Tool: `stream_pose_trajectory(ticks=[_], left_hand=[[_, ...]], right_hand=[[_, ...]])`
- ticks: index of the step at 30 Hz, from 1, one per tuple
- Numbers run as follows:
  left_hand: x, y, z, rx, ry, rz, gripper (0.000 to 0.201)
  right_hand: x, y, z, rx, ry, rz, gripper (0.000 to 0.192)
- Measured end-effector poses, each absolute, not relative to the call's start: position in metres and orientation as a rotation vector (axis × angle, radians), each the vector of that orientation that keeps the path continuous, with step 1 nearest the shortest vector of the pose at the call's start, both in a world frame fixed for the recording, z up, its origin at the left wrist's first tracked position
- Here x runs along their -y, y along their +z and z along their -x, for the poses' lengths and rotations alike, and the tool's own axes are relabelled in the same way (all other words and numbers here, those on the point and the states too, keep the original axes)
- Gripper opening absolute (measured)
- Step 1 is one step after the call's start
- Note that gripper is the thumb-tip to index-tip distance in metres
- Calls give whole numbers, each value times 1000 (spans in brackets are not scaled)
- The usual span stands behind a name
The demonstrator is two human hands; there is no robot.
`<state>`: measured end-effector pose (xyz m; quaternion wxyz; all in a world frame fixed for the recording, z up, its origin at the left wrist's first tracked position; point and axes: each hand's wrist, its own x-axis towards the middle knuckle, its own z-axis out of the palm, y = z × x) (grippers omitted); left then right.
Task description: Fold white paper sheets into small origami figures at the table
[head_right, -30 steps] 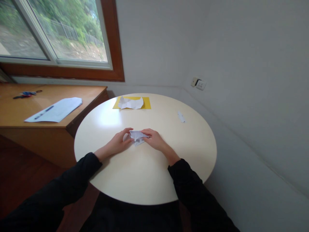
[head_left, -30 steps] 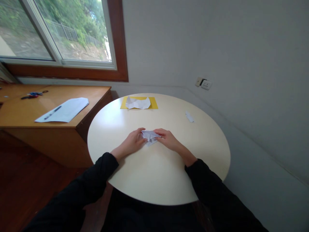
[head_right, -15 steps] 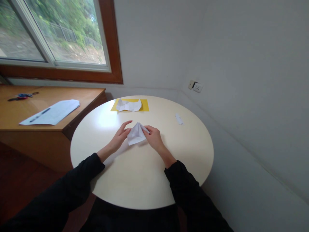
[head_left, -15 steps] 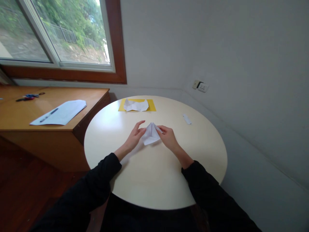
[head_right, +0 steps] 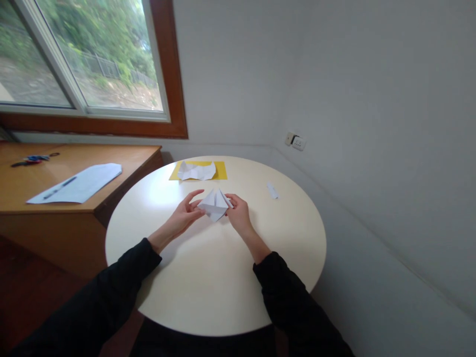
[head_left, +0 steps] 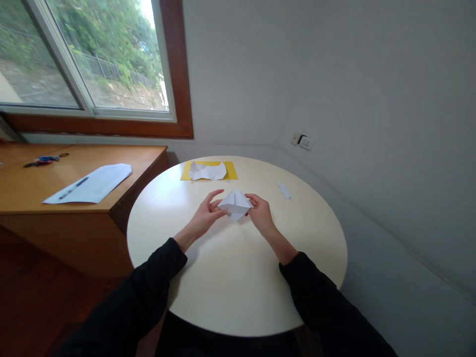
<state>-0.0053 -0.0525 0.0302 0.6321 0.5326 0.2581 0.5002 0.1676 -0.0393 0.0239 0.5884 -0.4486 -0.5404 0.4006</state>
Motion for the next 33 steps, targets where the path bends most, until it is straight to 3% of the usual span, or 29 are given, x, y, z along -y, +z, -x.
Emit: stream_pose_trajectory(ticks=[5, 15, 23, 33], left_hand=[[53, 28, -3, -645, 1230, -1157, 63], [55, 32, -12, -728, 1370, -1023, 70], [55, 33, -16, -786, 1429, -964, 65], [52, 35, -14, -846, 1444, -834, 52]], right_hand=[[42, 24, -164, 1284, 918, 984, 34], [48, 24, -159, 1376, 783, 940, 42], [48, 20, -158, 1494, 652, 957, 29], [55, 27, -161, 1674, 85, 1038, 13]])
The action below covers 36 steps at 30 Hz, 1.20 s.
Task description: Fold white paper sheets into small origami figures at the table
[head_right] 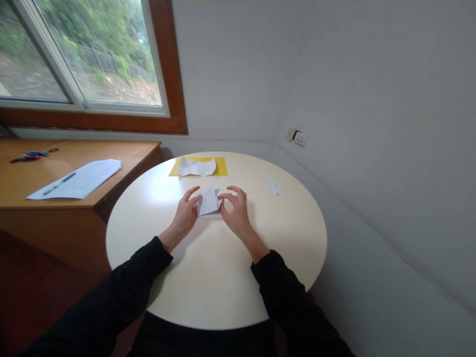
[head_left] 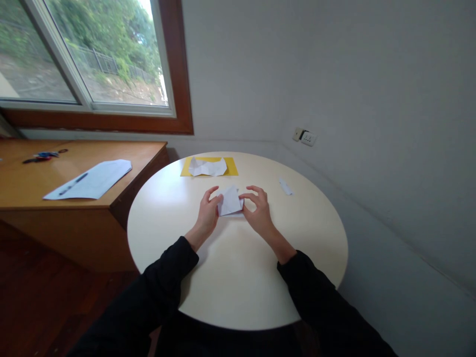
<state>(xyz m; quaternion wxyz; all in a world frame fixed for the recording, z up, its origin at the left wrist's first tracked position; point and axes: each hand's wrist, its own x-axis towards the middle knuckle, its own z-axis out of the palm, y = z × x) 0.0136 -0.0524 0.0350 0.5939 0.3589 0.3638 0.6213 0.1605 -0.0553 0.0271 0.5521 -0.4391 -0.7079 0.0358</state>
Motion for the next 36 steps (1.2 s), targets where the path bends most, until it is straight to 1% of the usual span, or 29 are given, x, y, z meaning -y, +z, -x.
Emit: stream_pose_trajectory(ticks=[4, 6, 9, 13, 15, 17, 22, 25, 30, 36], left_hand=[[52, 35, -12, -780, 1429, -839, 48], [53, 35, -13, -734, 1419, -845, 50], [56, 37, -13, -687, 1361, -847, 60], [61, 38, -15, -713, 1285, -892, 78], [62, 38, -16, -716, 1300, -927, 81], [62, 38, -17, -716, 1331, -970, 78], [57, 33, -16, -722, 1410, -1037, 59], [56, 31, -15, -743, 1413, -1066, 53], [55, 31, -12, -744, 1398, -1061, 46], [54, 30, -9, -706, 1328, -973, 44]], right_hand=[[57, 28, -160, 1691, 46, 1036, 11], [57, 28, -160, 1692, 36, 1050, 10], [56, 28, -159, 1683, 35, 1080, 7], [55, 28, -157, 1649, 4, 1121, 4], [55, 28, -157, 1649, -11, 1123, 5], [55, 28, -156, 1668, -10, 1111, 6], [56, 30, -156, 1723, 9, 1065, 6], [58, 30, -156, 1730, 66, 1016, 5], [63, 33, -160, 1693, 316, 919, 14], [65, 39, -166, 1479, 570, 967, 22]])
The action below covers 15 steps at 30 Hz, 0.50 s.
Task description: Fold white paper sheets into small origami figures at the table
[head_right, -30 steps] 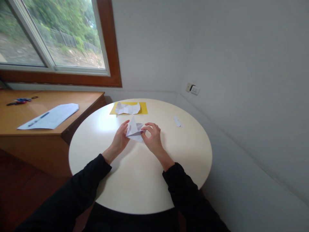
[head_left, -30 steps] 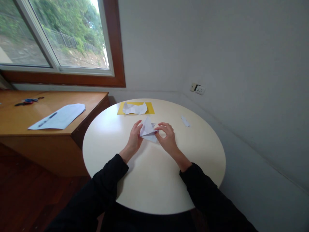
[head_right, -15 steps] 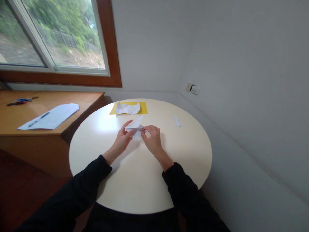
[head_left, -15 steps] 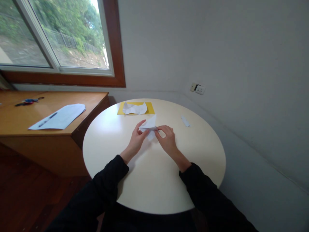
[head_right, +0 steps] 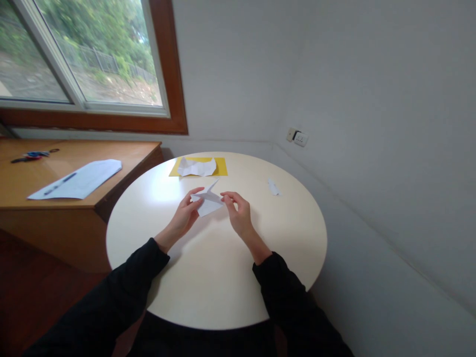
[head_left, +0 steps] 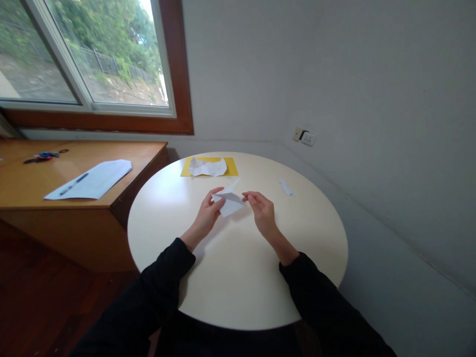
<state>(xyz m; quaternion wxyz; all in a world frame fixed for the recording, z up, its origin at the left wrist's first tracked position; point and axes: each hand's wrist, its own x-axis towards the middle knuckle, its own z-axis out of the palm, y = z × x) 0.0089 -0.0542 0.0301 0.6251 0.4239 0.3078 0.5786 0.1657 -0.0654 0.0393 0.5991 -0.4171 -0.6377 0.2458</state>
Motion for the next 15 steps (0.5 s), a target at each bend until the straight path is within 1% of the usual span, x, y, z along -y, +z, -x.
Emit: stream_pose_trajectory(ticks=[6, 10, 13, 15], left_hand=[[54, 30, -6, -633, 1239, -901, 33], [55, 32, -7, -495, 1160, -781, 24], [57, 35, -7, -468, 1113, -644, 14], [58, 36, -6, -467, 1074, -584, 12]], right_hand=[[61, 39, -170, 1345, 637, 947, 20], [61, 36, -171, 1360, 630, 936, 17], [60, 34, -171, 1368, 620, 917, 17], [59, 32, -171, 1369, 611, 905, 19]])
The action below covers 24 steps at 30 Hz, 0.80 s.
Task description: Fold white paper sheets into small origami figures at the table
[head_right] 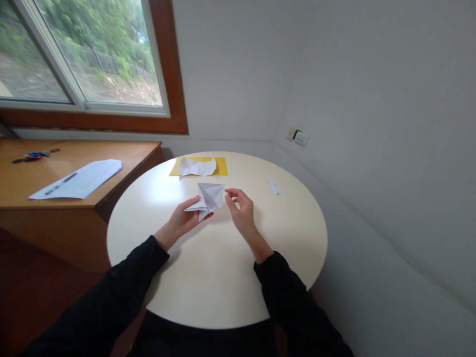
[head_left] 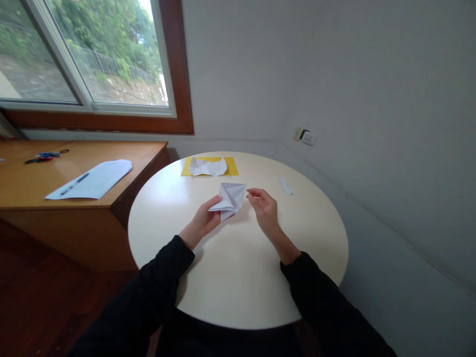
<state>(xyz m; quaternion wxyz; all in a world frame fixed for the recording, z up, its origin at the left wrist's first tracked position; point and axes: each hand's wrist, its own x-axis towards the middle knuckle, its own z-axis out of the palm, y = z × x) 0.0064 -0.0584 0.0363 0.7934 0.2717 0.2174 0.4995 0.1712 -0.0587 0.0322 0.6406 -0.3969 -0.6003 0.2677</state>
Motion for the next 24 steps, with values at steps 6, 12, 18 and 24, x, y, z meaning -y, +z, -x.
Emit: stream_pose_trajectory(ticks=[6, 12, 18, 24], left_hand=[[61, 38, -5, -462, 976, -538, 18], [59, 35, -5, -466, 967, -525, 18], [58, 33, -5, -482, 971, -508, 14], [53, 27, -5, -479, 969, -504, 14]], right_hand=[[53, 27, -171, 1384, 607, 904, 34], [54, 28, -170, 1417, 636, 933, 20], [62, 33, -169, 1510, 505, 924, 14], [67, 35, -167, 1601, 398, 831, 8]])
